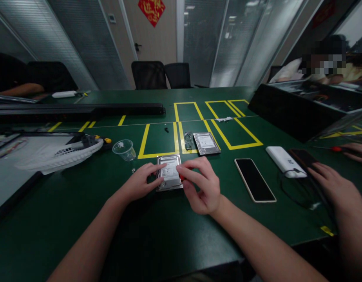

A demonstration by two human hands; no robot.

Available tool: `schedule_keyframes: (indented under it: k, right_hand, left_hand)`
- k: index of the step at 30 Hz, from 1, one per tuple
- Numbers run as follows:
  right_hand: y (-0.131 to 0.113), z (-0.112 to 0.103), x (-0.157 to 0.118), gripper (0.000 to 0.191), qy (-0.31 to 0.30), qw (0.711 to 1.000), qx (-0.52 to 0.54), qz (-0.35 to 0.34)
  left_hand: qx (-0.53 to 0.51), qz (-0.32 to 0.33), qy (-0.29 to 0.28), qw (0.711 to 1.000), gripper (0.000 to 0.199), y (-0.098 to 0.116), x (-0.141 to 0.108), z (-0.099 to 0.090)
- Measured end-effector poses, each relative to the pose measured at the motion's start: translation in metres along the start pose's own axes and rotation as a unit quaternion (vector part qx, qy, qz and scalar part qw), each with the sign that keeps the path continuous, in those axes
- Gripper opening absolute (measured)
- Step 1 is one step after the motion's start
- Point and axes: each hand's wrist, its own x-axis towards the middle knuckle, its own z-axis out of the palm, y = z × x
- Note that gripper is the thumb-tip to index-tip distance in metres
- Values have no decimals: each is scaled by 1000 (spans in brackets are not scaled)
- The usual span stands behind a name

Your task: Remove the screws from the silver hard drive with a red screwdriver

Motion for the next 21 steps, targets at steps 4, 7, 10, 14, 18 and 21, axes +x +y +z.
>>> schedule_keyframes:
  k: [4,7,10,14,18,21]
  right_hand:
    - [0,0,-1,55,1,1000,-1,1]
    - [0,0,-2,54,2,1000,1,5]
    - [1,0,-3,55,0,1000,1,10]
    - [0,-1,-4,54,-2,1000,2,16]
    - [-1,-1,-5,52,-5,1000,21,21]
    - [-2,0,-5,54,-6,998,52,25]
  left_hand:
    - [3,2,-2,1000,57,-2,-1,0]
    - [0,-1,-6,1000,58,-3,-1,0]
    - [1,-5,-8,1000,60,-4,-1,1]
    - [1,-11,-11,1000,61,-4,-1,0]
    - [1,-11,-11,1000,62,-4,-1,0]
    - [3,-2,-3,1000,61,-4,-1,1]
